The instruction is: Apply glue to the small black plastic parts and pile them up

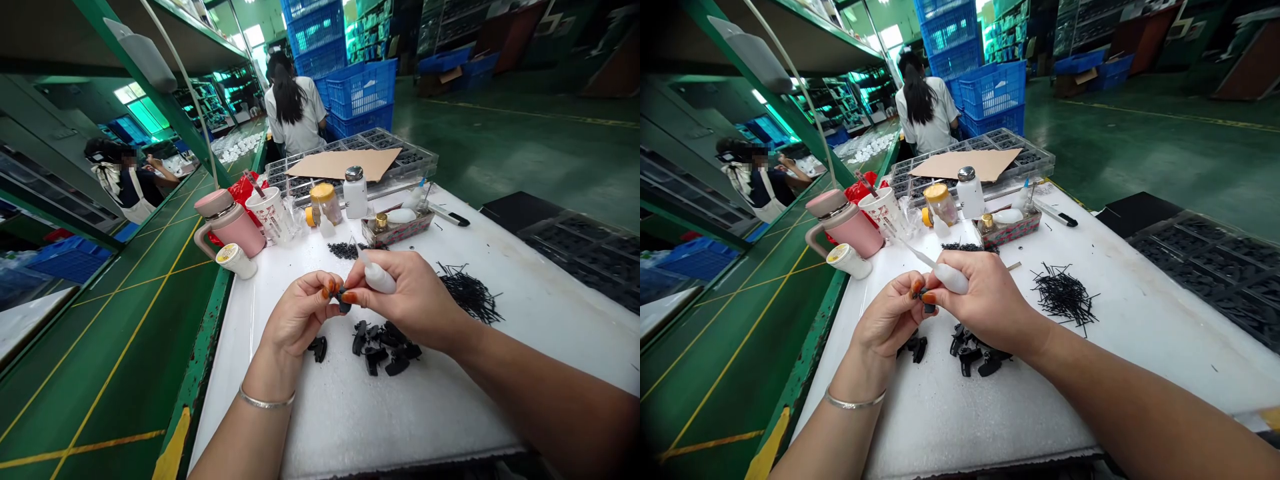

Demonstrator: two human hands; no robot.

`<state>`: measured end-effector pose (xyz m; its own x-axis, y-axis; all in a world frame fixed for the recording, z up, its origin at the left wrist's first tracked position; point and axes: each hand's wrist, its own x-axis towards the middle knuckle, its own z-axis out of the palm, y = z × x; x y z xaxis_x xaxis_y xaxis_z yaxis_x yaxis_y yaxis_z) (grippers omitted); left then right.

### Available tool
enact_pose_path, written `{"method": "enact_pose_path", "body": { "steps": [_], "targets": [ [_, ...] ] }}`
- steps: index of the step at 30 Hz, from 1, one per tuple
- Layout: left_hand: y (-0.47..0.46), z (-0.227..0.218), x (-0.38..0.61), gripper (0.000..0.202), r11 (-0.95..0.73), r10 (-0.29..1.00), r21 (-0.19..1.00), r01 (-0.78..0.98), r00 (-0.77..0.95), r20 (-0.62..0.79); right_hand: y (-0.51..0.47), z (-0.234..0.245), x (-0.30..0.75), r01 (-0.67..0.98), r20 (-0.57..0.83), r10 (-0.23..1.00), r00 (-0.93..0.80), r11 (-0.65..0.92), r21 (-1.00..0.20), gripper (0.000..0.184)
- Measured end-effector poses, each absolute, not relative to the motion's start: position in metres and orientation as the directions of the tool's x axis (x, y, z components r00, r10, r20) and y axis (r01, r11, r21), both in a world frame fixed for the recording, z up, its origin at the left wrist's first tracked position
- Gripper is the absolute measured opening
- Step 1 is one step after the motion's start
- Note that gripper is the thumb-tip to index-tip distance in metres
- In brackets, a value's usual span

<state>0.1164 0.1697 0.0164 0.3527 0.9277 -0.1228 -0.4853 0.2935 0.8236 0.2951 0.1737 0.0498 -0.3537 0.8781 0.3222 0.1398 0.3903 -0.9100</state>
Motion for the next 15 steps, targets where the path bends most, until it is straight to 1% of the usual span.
{"method": "enact_pose_path", "body": {
  "steps": [10, 15],
  "targets": [
    [0.1708, 0.0173, 0.1171, 0.017, 0.283, 0.935, 0.847, -0.449, 0.324, -0.141, 0.1749, 0.0498, 0.2955, 0.176, 0.314, 0.881, -0.355, 0.393, -0.903, 0.01],
    [0.1705, 0.0185, 0.1158, 0.014, 0.218, 0.95, 0.898, -0.382, 0.292, -0.106, 0.1751, 0.051, 0.2955, 0.192, 0.304, 0.887, -0.346, 0.384, -0.903, 0.01]
  ]
}}
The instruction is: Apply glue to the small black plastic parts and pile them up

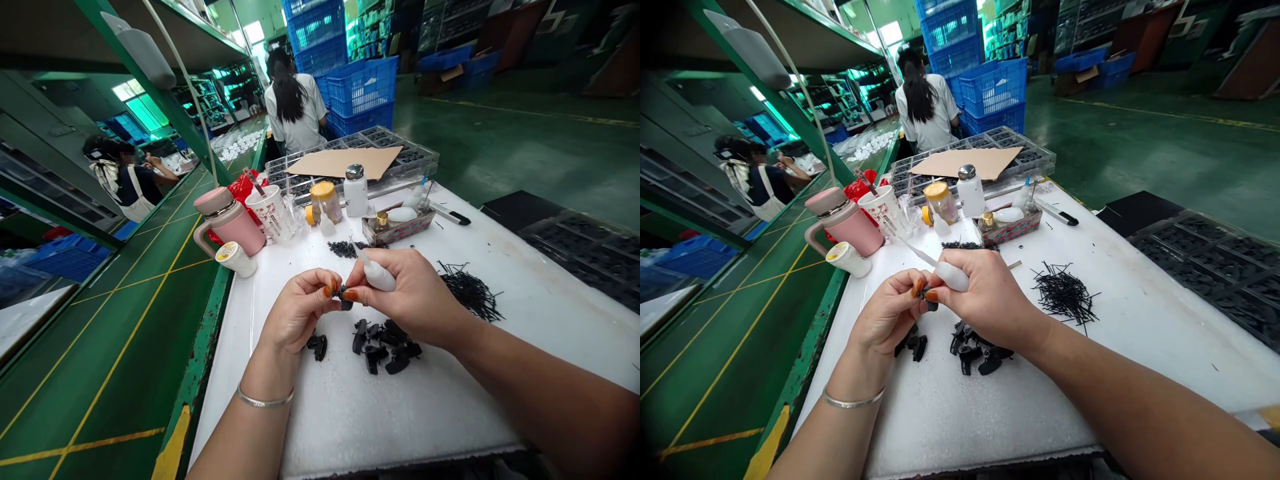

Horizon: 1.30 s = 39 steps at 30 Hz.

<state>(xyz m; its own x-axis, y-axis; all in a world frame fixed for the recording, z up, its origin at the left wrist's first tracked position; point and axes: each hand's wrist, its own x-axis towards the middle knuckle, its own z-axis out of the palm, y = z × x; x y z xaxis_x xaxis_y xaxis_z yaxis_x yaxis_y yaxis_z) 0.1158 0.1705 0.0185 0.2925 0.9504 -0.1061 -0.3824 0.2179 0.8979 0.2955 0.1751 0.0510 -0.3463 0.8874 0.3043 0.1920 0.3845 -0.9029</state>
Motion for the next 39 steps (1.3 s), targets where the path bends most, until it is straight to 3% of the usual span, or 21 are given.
{"method": "enact_pose_path", "body": {
  "steps": [10, 16, 20, 26, 30, 33, 35, 37, 39],
  "targets": [
    [0.168, 0.021, 0.12, 0.008, 0.037, 0.987, 0.964, -0.264, 0.16, 0.006, 0.179, 0.046, 0.293, 0.095, 0.189, 0.928, -0.32, 0.23, -0.969, 0.016],
    [0.169, 0.019, 0.12, 0.01, 0.047, 0.986, 0.965, -0.258, 0.166, -0.003, 0.184, 0.042, 0.292, 0.117, 0.151, 0.932, -0.328, 0.199, -0.973, 0.015],
    [0.171, 0.021, 0.115, 0.02, 0.04, 0.998, 0.96, -0.279, 0.059, -0.025, 0.191, 0.039, 0.295, 0.131, 0.122, 0.931, -0.343, 0.176, -0.976, 0.011],
    [0.18, 0.03, 0.091, 0.023, -0.089, 0.976, 0.913, -0.399, -0.22, -0.001, 0.202, 0.043, 0.305, 0.306, -0.093, 0.821, -0.563, 0.103, -0.946, 0.006],
    [0.183, 0.036, 0.074, 0.022, -0.114, 0.961, 0.927, -0.358, -0.277, 0.011, 0.204, 0.041, 0.313, 0.4, -0.209, 0.673, -0.709, 0.14, -0.906, 0.003],
    [0.184, 0.036, 0.067, 0.019, -0.099, 0.972, 0.984, -0.146, -0.226, 0.064, 0.208, 0.039, 0.321, 0.466, -0.283, 0.566, -0.774, 0.207, -0.86, 0.012],
    [0.186, 0.033, 0.064, 0.017, -0.074, 0.978, 0.984, 0.159, -0.184, 0.103, 0.213, 0.04, 0.329, 0.488, -0.276, 0.601, -0.75, 0.221, -0.845, 0.018],
    [0.187, 0.029, 0.064, 0.017, -0.049, 0.982, 0.853, 0.52, -0.129, 0.135, 0.221, 0.043, 0.342, 0.513, -0.233, 0.696, -0.679, 0.223, -0.829, 0.019],
    [0.188, 0.024, 0.066, 0.015, -0.046, 0.992, 0.636, 0.771, -0.042, 0.122, 0.227, 0.049, 0.359, 0.595, -0.191, 0.8, -0.568, 0.24, -0.767, 0.016]
  ]
}}
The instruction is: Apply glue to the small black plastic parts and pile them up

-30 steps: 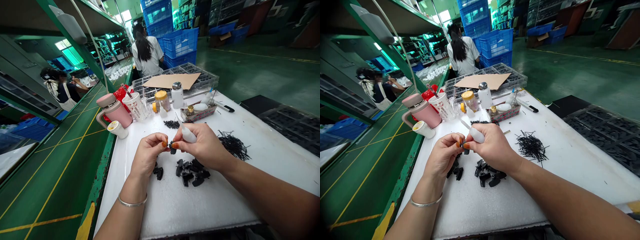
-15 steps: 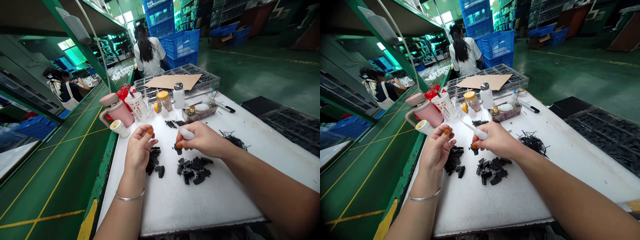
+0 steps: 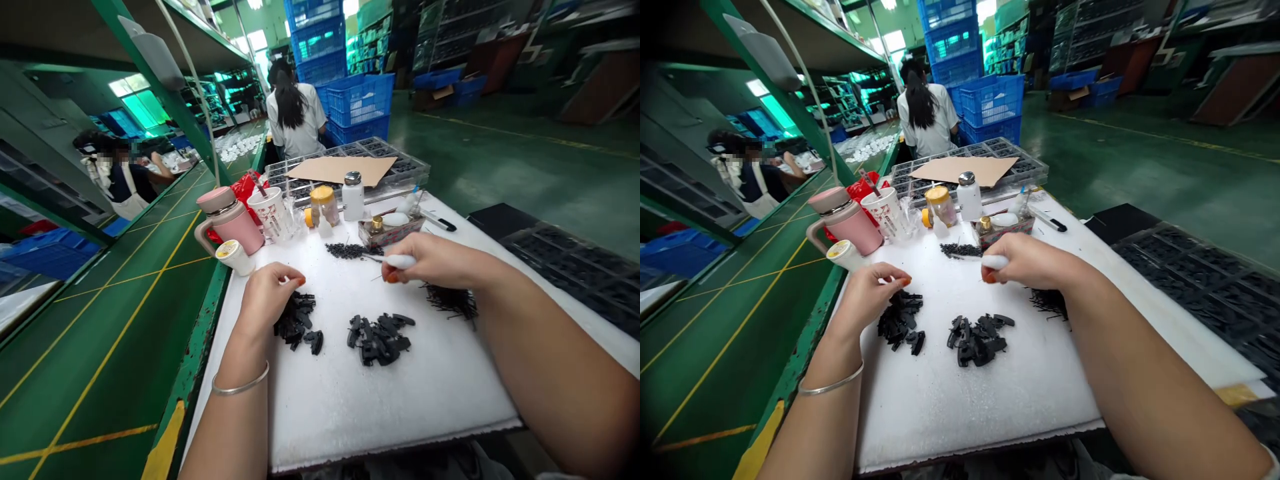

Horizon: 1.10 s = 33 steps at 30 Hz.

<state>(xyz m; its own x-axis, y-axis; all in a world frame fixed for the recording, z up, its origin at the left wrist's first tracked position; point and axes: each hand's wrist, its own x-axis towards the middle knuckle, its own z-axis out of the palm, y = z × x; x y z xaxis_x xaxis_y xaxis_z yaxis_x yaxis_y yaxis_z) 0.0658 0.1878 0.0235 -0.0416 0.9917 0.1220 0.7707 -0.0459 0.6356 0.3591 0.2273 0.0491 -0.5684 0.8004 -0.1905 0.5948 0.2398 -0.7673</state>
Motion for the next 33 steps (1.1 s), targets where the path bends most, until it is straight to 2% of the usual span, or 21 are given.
{"method": "enact_pose_path", "body": {
  "steps": [3, 5, 7, 9, 12, 17, 21, 25, 29, 31, 33],
  "targets": [
    [0.188, 0.017, 0.07, 0.015, -0.095, 0.995, 0.389, 0.916, 0.094, 0.023, 0.233, 0.057, 0.386, 0.76, -0.171, 0.899, -0.403, 0.225, -0.61, 0.014],
    [0.189, 0.014, 0.071, 0.014, -0.118, 0.991, 0.297, 0.947, 0.13, -0.021, 0.235, 0.057, 0.399, 0.815, -0.214, 0.905, -0.368, 0.203, -0.543, 0.014],
    [0.189, 0.013, 0.072, 0.013, -0.128, 0.989, 0.262, 0.957, 0.142, -0.038, 0.237, 0.054, 0.406, 0.856, -0.301, 0.88, -0.367, 0.193, -0.481, 0.015],
    [0.19, 0.013, 0.072, 0.011, -0.117, 0.989, 0.275, 0.954, 0.138, -0.059, 0.241, 0.047, 0.407, 0.899, -0.357, 0.875, -0.328, 0.173, -0.402, 0.019],
    [0.19, 0.014, 0.072, 0.011, -0.079, 0.99, 0.354, 0.932, 0.116, -0.084, 0.249, 0.036, 0.404, 0.933, -0.344, 0.905, -0.249, 0.129, -0.336, 0.021],
    [0.192, 0.016, 0.072, 0.017, -0.054, 0.998, 0.523, 0.851, 0.062, 0.002, 0.257, 0.024, 0.403, 0.951, -0.34, 0.917, -0.207, 0.108, -0.289, 0.013],
    [0.195, 0.014, 0.07, 0.029, -0.092, 0.995, 0.75, 0.655, 0.081, 0.052, 0.254, 0.025, 0.405, 0.928, -0.33, 0.907, -0.261, 0.143, -0.343, 0.011],
    [0.19, 0.016, 0.076, 0.034, 0.018, 0.995, 0.954, 0.299, 0.092, -0.047, 0.245, 0.04, 0.402, 0.863, -0.264, 0.896, -0.357, 0.208, -0.461, 0.01],
    [0.181, 0.021, 0.09, 0.026, 0.148, 0.981, 0.987, -0.07, 0.139, -0.137, 0.232, 0.057, 0.382, 0.751, -0.126, 0.896, -0.426, 0.272, -0.602, 0.011],
    [0.178, 0.023, 0.097, 0.024, 0.203, 0.969, 0.96, -0.19, 0.178, -0.17, 0.223, 0.063, 0.366, 0.578, -0.007, 0.893, -0.45, 0.285, -0.764, 0.008],
    [0.176, 0.023, 0.102, 0.022, 0.242, 0.959, 0.93, -0.278, 0.212, -0.186, 0.212, 0.065, 0.35, 0.449, 0.074, 0.883, -0.463, 0.306, -0.839, 0.009]
  ]
}}
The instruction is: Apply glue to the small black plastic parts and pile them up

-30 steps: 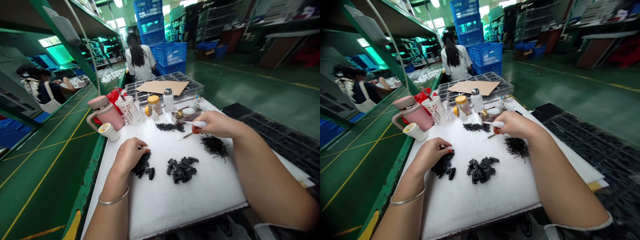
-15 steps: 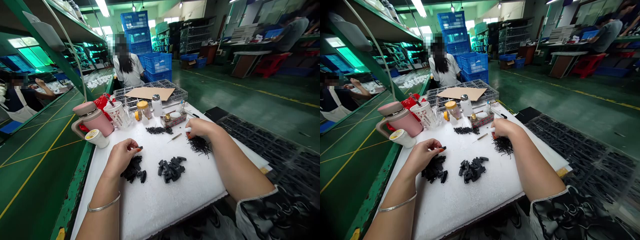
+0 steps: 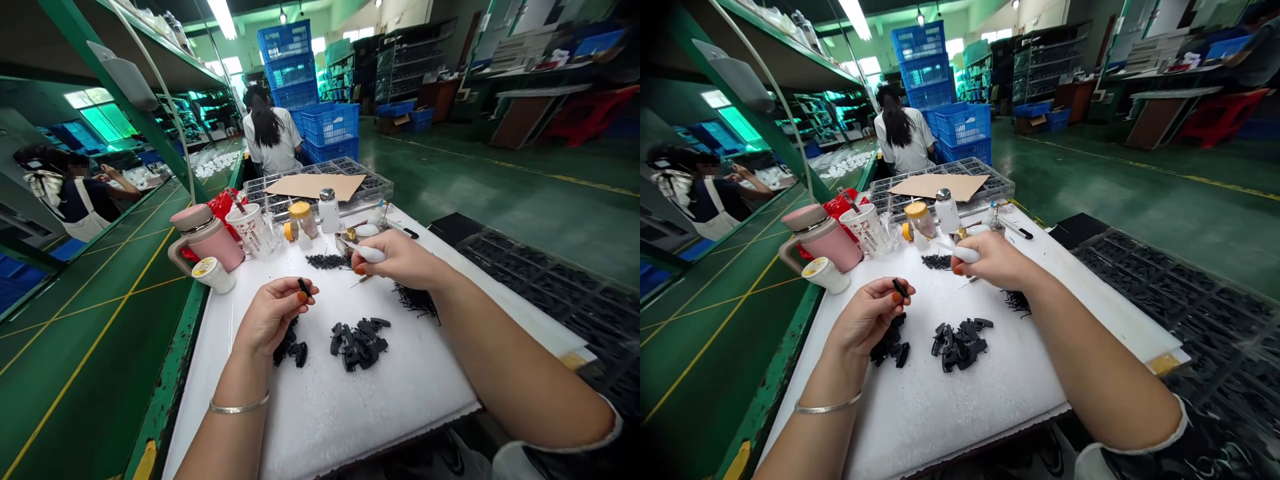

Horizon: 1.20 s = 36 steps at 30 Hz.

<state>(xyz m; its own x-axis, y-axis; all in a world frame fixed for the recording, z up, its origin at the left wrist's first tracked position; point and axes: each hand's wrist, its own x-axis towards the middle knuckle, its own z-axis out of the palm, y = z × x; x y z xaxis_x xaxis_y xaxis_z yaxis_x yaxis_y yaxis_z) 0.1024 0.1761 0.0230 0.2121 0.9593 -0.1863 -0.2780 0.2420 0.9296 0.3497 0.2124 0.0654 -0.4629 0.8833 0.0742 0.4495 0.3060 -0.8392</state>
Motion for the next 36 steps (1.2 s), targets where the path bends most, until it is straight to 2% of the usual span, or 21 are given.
{"method": "enact_pose_path", "body": {
  "steps": [6, 15, 24, 30, 36],
  "targets": [
    [0.174, 0.022, 0.109, 0.018, 0.265, 0.947, 0.883, -0.389, 0.279, -0.161, 0.187, 0.064, 0.315, 0.298, 0.269, 0.839, -0.473, 0.439, -0.848, 0.012],
    [0.174, 0.018, 0.112, 0.024, 0.23, 0.96, 0.881, -0.413, 0.243, -0.137, 0.176, 0.055, 0.301, 0.301, 0.331, 0.827, -0.454, 0.492, -0.817, 0.012],
    [0.174, 0.02, 0.115, 0.026, 0.237, 0.969, 0.903, -0.359, 0.152, -0.194, 0.174, 0.05, 0.297, 0.413, 0.484, 0.781, -0.393, 0.621, -0.667, 0.012],
    [0.173, 0.021, 0.119, 0.024, 0.131, 0.991, 0.95, -0.282, 0.063, -0.118, 0.175, 0.046, 0.298, 0.418, 0.504, 0.744, -0.439, 0.666, -0.618, 0.016],
    [0.174, 0.019, 0.116, 0.025, 0.207, 0.977, 0.929, -0.305, 0.108, -0.182, 0.175, 0.048, 0.296, 0.343, 0.442, 0.77, -0.46, 0.613, -0.711, 0.014]
  ]
}}
